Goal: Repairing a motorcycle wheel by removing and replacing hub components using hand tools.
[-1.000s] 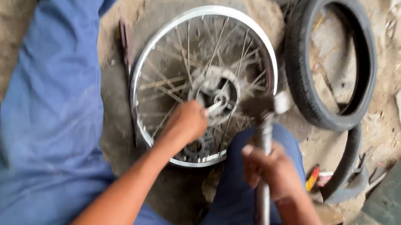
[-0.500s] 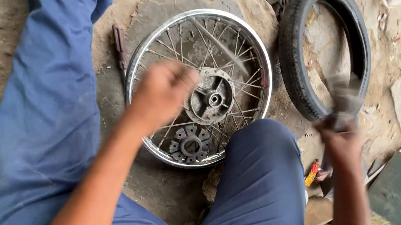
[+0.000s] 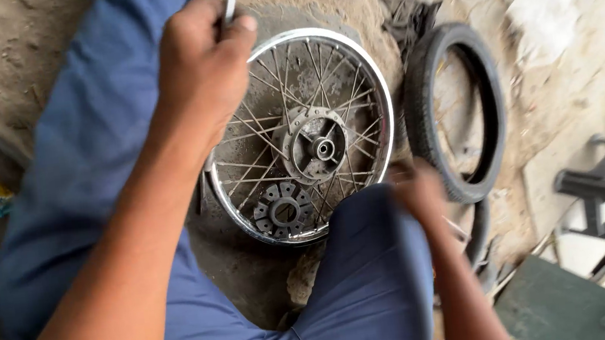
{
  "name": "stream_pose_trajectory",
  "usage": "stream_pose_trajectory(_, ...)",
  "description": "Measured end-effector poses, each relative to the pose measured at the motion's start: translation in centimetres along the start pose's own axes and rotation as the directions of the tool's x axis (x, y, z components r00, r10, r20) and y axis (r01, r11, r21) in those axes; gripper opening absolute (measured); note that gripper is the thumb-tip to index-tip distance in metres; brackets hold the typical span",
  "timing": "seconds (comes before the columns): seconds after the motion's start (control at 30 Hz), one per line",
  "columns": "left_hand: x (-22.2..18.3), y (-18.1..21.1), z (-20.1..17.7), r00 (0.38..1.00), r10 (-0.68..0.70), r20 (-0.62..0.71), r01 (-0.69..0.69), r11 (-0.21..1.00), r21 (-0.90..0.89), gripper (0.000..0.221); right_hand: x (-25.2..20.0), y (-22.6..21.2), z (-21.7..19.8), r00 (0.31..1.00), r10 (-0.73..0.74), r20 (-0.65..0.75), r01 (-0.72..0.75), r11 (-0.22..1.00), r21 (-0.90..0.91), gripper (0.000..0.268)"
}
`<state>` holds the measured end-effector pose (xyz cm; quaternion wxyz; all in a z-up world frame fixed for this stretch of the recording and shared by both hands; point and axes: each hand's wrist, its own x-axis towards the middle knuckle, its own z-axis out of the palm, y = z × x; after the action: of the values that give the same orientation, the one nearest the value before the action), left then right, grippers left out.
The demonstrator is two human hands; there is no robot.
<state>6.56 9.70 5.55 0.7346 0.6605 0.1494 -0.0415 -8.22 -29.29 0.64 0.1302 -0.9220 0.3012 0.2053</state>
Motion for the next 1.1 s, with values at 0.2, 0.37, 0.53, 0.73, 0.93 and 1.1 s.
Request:
stream_pose_trajectory(0.2, 1.1, 0.2, -0.9, 0.993, 0.112, -0.023, -0.108, 0.984, 0.143, 0.02, -4.3, -5.8, 10.5, 0.831, -0.28, 0.481, 0.443, 0.856, -0.268, 0.068)
stream_pose_trajectory(0.37, 2.7, -0.9, 1.3, 0.99, 0.132, -0.05, -0.119, 0.971, 0.209, 0.019, -9.4, -8.3, 6.1, 0.804, -0.226, 0.551, 0.296, 0.954, -0.041, 0.043)
stream_pose_trajectory(0.53, -0.2, 3.8, 0.3, 0.994, 0.034, 0.101, -0.052, 0.982, 0.179, 0.021, -15.6, -7.2, 5.9, 0.709, -0.383, 0.592, 0.421, 0.903, 0.08, 0.043)
stream_pose_trajectory(0.73, -2.3, 2.8, -1.3, 0.955, 0.1, 0.28, -0.157, 0.969, 0.192, 0.028, -17.0, -7.8, 11.7, 0.648, -0.388, 0.656, 0.589, 0.801, -0.108, 0.046)
stream_pose_trajectory(0.93, -1.6, -1.2, -0.8, 0.969, -0.015, 0.246, -0.046, 0.97, 0.239, 0.028, -12.6, -7.3, 22.4, 0.662, -0.731, 0.169, 0.749, 0.652, -0.113, 0.068)
stream_pose_trajectory(1.1, -1.3, -0.9, -0.3, 0.975, -0.036, 0.22, -0.004, 0.984, 0.178, 0.02, -13.6, -9.9, 21.7, 0.748, -0.579, 0.325, 0.66, 0.698, -0.278, 0.033)
